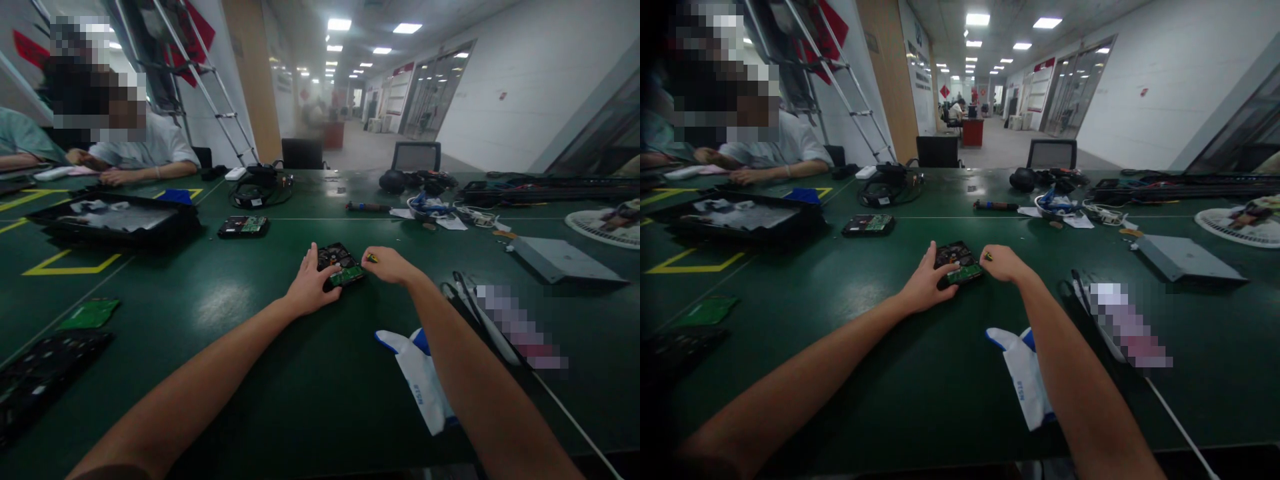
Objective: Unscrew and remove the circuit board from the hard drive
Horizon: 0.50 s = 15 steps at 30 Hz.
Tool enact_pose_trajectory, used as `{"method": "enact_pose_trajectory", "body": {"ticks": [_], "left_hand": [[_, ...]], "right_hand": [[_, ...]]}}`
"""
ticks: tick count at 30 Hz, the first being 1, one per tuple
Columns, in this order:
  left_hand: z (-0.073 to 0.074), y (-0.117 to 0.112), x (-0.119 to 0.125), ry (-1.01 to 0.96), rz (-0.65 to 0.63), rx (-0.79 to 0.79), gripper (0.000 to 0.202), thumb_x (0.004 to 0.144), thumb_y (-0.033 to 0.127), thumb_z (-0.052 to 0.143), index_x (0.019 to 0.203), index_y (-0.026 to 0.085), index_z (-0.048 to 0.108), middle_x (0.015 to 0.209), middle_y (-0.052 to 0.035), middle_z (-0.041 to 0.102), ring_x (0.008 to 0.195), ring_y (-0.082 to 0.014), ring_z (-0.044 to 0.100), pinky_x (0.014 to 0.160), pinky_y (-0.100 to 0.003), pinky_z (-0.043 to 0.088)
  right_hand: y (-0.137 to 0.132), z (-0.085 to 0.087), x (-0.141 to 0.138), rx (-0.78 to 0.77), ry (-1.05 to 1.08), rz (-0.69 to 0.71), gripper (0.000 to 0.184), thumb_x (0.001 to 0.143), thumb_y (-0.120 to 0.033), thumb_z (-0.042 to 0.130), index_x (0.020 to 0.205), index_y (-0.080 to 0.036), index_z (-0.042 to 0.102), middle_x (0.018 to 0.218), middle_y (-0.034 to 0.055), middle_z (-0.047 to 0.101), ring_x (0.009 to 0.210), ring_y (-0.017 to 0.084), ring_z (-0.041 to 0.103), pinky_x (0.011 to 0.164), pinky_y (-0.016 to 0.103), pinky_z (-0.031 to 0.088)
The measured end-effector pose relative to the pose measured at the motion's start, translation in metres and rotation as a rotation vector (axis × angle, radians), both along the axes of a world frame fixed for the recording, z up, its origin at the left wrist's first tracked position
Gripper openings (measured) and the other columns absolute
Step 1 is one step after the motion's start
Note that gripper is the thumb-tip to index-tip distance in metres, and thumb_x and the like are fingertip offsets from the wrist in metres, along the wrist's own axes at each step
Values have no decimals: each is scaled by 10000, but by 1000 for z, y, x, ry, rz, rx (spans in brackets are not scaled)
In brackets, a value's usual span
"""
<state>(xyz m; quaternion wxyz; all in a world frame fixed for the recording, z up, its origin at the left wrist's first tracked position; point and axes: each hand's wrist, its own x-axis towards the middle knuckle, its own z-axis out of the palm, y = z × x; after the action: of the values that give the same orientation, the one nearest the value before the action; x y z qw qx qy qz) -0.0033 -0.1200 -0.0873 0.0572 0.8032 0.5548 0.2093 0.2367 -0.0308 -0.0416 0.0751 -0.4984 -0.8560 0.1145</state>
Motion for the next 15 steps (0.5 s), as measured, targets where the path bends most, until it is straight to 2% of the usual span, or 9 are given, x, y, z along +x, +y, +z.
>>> {"method": "enact_pose_trajectory", "body": {"ticks": [4, 8, 15], "left_hand": [[-2, -10, 7, 17, 74, -29, 570, 941, 461, 630, 1484, 306, 558, 1727, -147, 55, 1524, -480, 263, 1192, -589, 330], [-4, -14, 12, 3, 94, -60, 569, 965, 460, 592, 1507, 295, 533, 1711, -174, 135, 1451, -440, 430, 1148, -535, 413], [-6, -10, 9, -16, 84, -41, 617, 917, 495, 657, 1485, 278, 555, 1723, -142, 80, 1448, -426, 438, 1149, -526, 422]], "right_hand": [[-7, 5, -9, 44, -61, 74, 133, 947, -278, 597, 984, -207, 703, 1077, 82, 751, 1007, 212, 683, 880, 278, 471], [-12, 4, -15, 54, -158, 20, 149, 947, -294, 596, 1018, -218, 703, 1102, 100, 749, 1031, 247, 693, 870, 301, 482], [-19, 7, -21, 112, -216, -7, 177, 942, -283, 576, 1031, -211, 713, 1072, 141, 761, 989, 293, 725, 818, 341, 513]]}}
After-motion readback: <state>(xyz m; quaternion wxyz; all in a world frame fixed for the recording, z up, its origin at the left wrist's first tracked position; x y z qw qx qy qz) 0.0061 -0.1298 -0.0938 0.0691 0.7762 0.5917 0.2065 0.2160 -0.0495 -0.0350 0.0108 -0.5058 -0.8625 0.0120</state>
